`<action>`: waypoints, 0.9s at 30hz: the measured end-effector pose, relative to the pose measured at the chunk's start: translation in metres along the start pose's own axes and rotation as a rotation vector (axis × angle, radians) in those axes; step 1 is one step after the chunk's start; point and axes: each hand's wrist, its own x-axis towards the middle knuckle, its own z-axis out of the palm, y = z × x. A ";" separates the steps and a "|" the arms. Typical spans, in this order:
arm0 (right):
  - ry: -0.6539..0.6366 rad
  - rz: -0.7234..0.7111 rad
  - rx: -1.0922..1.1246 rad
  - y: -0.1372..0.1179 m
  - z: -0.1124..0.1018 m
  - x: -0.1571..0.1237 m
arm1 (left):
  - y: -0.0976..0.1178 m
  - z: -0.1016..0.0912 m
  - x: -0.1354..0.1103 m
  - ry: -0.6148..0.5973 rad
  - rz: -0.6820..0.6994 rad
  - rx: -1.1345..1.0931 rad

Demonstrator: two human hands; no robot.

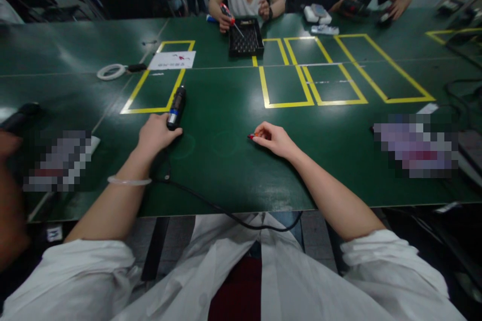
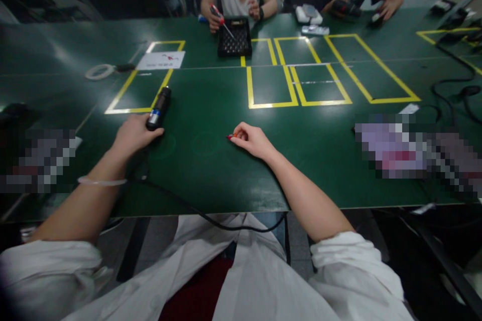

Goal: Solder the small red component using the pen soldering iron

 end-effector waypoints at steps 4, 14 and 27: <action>0.008 0.011 0.006 -0.002 -0.001 -0.001 | 0.055 0.005 -0.008 0.027 0.084 -0.015; 0.035 0.005 0.007 -0.003 -0.004 0.000 | 0.156 0.007 -0.038 -0.052 0.426 -0.202; -0.016 -0.015 -0.120 0.006 0.005 0.004 | 0.172 0.014 -0.053 -0.056 0.537 -0.328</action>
